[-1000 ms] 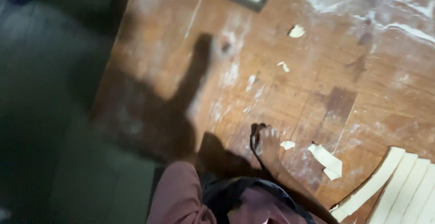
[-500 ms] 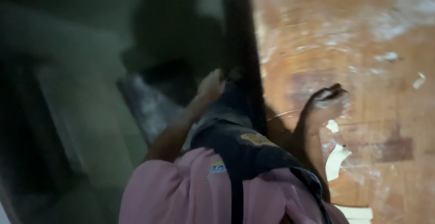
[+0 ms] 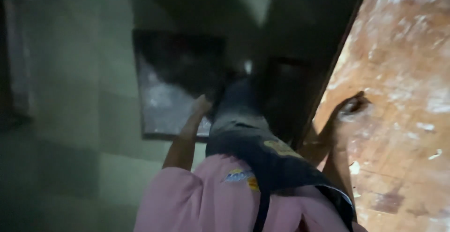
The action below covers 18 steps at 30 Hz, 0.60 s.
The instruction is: Wrapping strips of dough around conical metal molds to create pastry horns.
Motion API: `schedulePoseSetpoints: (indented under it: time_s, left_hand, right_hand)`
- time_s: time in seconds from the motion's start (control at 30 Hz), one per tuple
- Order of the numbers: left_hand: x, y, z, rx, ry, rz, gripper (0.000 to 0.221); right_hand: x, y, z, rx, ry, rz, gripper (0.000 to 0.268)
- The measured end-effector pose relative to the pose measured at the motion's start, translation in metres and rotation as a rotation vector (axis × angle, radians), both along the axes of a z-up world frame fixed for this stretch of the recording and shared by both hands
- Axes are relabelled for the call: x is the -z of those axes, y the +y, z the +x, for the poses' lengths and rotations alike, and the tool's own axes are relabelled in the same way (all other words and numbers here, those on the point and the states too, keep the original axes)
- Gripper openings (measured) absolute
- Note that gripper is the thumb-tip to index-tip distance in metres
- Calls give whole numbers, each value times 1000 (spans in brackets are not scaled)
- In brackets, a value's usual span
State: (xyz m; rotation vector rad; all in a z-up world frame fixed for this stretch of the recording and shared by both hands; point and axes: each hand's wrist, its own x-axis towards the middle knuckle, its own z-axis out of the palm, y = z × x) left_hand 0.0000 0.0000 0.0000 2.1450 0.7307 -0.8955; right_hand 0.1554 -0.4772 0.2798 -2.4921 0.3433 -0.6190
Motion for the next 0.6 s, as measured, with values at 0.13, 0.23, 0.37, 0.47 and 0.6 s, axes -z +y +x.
schedulePoseSetpoints:
  time_s: [0.13, 0.23, 0.37, 0.47, 0.6]
  left_hand:
    - [50, -21, 57, -104, 8, -32, 31]
    - [81, -37, 68, -116, 62, -47, 40]
    - [119, -59, 60, 45, -158, -31, 35]
    - [109, -65, 77, 123, -32, 2, 29]
    - [67, -69, 40, 39, -23, 28, 31]
  right_hand:
    - [6, 16, 40, -93, -33, 204, 22]
    - [22, 17, 44, -126, -62, 366, 20]
    - [31, 18, 33, -160, -116, 579, 19]
    - [38, 17, 34, -200, -132, 661, 20]
    - [20, 25, 31, -275, -106, 783, 25]
